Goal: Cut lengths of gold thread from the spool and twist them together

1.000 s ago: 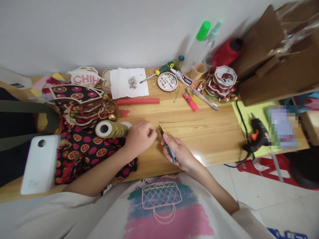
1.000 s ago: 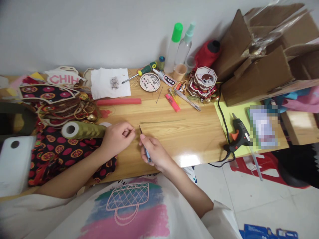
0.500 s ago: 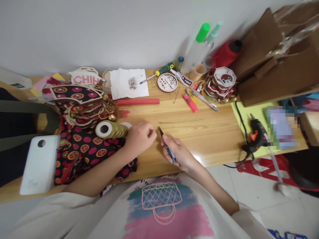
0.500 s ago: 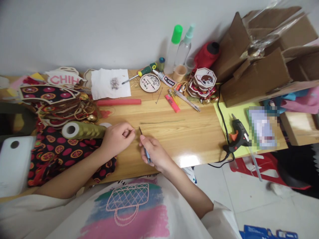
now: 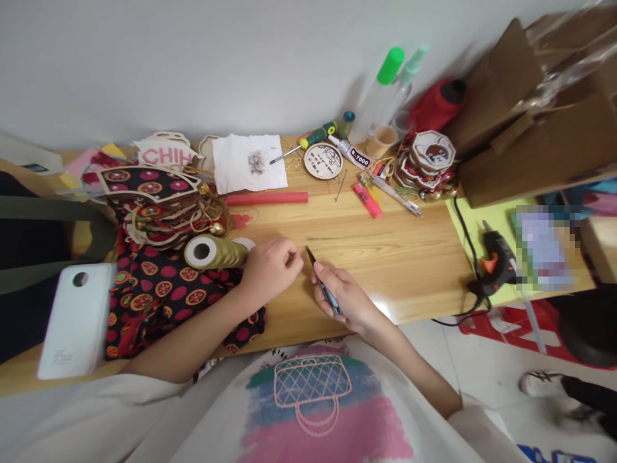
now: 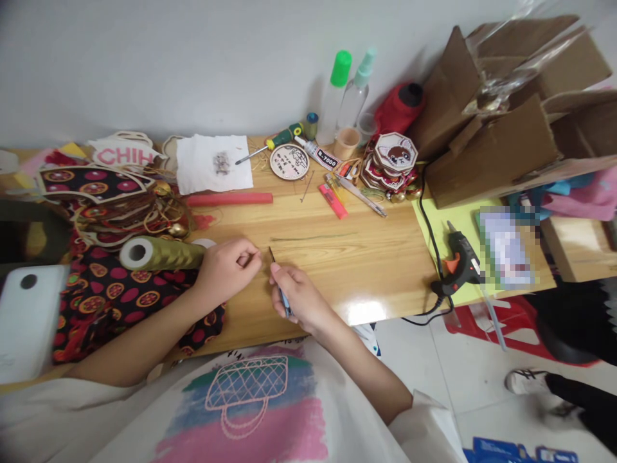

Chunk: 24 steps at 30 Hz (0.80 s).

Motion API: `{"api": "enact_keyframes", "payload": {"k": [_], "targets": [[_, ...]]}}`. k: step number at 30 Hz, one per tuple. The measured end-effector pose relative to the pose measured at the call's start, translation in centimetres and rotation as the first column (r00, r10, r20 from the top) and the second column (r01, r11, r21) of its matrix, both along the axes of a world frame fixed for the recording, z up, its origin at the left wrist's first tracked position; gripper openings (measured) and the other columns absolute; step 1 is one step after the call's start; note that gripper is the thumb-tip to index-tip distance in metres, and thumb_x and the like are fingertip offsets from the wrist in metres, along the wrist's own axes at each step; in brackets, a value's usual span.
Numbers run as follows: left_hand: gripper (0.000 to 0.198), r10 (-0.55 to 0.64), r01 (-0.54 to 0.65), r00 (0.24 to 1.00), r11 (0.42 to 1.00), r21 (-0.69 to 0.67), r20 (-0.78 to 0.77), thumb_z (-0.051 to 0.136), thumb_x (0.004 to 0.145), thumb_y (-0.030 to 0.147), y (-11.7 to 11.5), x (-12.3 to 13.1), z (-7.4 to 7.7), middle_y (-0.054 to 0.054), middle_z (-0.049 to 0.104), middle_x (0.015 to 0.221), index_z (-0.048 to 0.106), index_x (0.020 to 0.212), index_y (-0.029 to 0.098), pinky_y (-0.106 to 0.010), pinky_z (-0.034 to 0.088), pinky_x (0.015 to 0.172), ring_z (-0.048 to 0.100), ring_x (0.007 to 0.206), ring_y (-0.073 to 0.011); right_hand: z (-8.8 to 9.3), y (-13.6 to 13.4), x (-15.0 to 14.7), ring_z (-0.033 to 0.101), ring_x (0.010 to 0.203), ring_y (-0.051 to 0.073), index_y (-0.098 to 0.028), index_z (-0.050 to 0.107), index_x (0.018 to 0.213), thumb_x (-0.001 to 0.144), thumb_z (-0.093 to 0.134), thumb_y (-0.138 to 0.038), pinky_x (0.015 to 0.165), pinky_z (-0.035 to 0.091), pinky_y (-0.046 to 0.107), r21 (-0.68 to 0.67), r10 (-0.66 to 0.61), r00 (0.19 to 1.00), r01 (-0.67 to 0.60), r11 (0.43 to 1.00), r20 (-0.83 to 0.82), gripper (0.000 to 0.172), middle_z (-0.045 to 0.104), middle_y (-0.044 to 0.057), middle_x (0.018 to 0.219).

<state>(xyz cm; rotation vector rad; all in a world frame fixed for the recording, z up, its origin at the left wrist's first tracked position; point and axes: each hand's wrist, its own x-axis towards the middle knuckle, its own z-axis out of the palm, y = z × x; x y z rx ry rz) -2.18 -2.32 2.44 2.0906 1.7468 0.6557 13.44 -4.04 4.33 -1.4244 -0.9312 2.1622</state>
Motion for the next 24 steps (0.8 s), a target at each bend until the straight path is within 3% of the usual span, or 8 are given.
{"api": "enact_keyframes", "payload": {"k": [24], "targets": [[0.015, -0.019, 0.017, 0.999, 0.998, 0.058, 0.027, 0.051, 0.072, 0.014, -0.01, -0.10, -0.22, 0.005, 0.044, 0.048, 0.050, 0.057, 0.017, -0.023, 0.030, 0.052, 0.040, 0.045, -0.0084, -0.05, 0.03, 0.02, 0.019, 0.021, 0.003, -0.022, 0.040, 0.073, 0.077, 0.045, -0.062, 0.023, 0.012, 0.014, -0.007, -0.006, 1.000, 0.006, 1.000, -0.002, 0.041, 0.040, -0.012, 0.030]]}}
